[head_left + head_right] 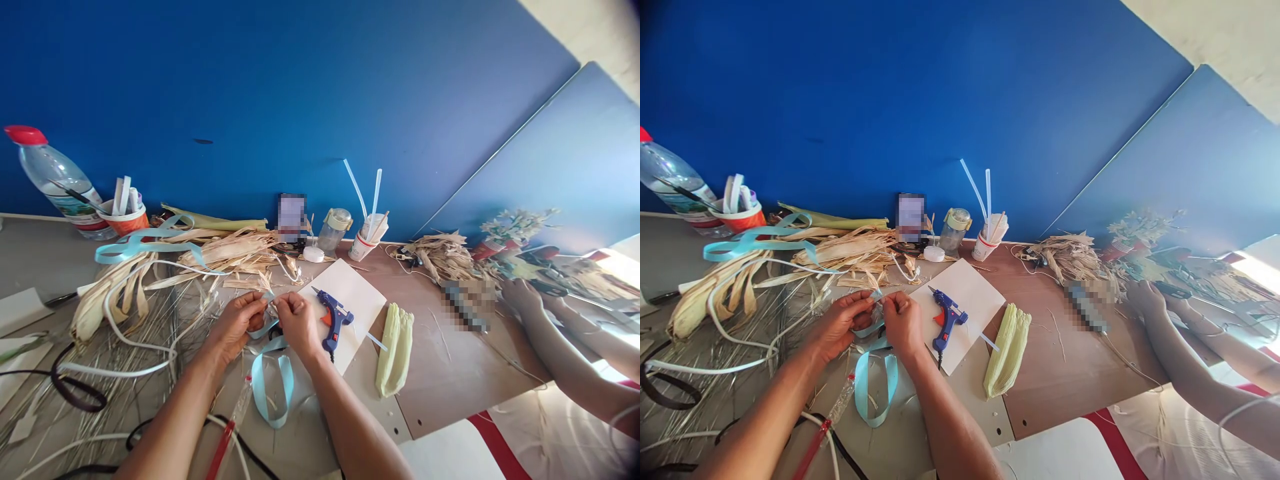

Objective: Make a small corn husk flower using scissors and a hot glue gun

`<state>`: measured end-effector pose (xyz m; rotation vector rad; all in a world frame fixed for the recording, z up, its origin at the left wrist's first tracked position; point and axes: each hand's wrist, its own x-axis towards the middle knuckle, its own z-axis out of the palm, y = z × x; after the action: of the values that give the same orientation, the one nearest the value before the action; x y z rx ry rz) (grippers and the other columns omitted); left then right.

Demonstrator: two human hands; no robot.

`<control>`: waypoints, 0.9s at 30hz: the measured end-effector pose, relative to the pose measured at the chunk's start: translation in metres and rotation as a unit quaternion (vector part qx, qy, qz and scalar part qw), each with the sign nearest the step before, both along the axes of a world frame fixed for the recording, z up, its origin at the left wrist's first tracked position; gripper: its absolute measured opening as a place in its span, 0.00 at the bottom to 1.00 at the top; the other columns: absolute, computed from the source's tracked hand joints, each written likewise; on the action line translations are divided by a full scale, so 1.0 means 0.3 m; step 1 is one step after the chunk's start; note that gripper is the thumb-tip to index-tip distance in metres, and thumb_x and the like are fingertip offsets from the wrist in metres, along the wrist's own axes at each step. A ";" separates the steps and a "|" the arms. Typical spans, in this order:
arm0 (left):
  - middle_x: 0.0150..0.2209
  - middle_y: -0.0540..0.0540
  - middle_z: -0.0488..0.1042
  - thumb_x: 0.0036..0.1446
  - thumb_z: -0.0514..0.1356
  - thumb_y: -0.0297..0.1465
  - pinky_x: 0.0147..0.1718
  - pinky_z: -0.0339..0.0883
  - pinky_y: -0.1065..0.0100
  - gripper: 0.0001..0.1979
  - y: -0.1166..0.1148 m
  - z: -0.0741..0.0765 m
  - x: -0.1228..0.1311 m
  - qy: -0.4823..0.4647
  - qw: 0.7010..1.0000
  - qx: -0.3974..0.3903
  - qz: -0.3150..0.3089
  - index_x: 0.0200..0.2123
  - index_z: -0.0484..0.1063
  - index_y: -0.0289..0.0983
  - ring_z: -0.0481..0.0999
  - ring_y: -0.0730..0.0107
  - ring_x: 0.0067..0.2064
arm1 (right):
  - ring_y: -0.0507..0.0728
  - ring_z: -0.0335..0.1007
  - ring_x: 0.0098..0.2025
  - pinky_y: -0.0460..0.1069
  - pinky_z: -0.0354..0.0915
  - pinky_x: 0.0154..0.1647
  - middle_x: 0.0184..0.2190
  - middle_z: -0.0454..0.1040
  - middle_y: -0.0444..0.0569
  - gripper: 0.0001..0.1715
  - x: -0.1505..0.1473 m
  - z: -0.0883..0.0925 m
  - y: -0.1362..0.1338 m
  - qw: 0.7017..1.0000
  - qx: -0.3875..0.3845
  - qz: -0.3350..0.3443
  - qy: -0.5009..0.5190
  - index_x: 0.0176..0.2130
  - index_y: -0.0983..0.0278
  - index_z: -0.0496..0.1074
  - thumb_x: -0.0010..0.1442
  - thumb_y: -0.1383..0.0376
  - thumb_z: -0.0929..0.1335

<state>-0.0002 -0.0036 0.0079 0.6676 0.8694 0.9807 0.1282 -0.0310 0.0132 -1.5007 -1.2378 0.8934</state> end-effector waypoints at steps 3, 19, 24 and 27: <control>0.19 0.56 0.62 0.36 0.72 0.33 0.17 0.44 0.76 0.15 -0.002 0.007 0.002 0.005 1.000 -0.001 0.011 0.27 0.73 0.33 0.53 0.85 0.17 | 0.52 0.60 0.25 0.46 0.55 0.27 0.20 0.68 0.43 0.13 -0.006 0.000 -0.005 0.994 0.043 -0.014 -0.097 0.24 0.61 0.67 0.58 0.63 0.62; 0.16 0.59 0.58 0.33 0.74 0.38 0.17 0.44 0.76 0.19 -0.006 0.011 0.024 0.003 0.998 0.016 0.067 0.25 0.72 0.34 0.51 0.84 0.17 | 0.55 0.67 0.27 0.50 0.55 0.34 0.23 0.74 0.47 0.17 -0.004 -0.037 -0.007 0.921 0.167 -0.009 -0.352 0.27 0.60 0.68 0.66 0.65 0.59; 0.16 0.59 0.59 0.34 0.74 0.37 0.17 0.44 0.75 0.18 -0.007 0.010 0.030 0.000 0.997 0.036 0.066 0.24 0.72 0.34 0.52 0.84 0.17 | 0.53 0.66 0.25 0.51 0.53 0.36 0.21 0.74 0.45 0.17 -0.007 -0.029 -0.009 0.917 0.179 -0.022 -0.356 0.26 0.61 0.68 0.65 0.67 0.60; 0.15 0.59 0.57 0.33 0.74 0.36 0.17 0.44 0.76 0.18 -0.010 0.018 0.031 -0.009 0.997 0.030 0.069 0.22 0.70 0.34 0.51 0.85 0.16 | 0.52 0.65 0.23 0.51 0.52 0.36 0.20 0.73 0.44 0.17 -0.008 -0.025 -0.010 0.913 0.193 -0.031 -0.357 0.25 0.62 0.69 0.64 0.67 0.61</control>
<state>0.0092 -0.0066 0.0132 0.6550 0.8810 1.1393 0.1257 -0.0339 0.0057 -1.5679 -1.7469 0.0057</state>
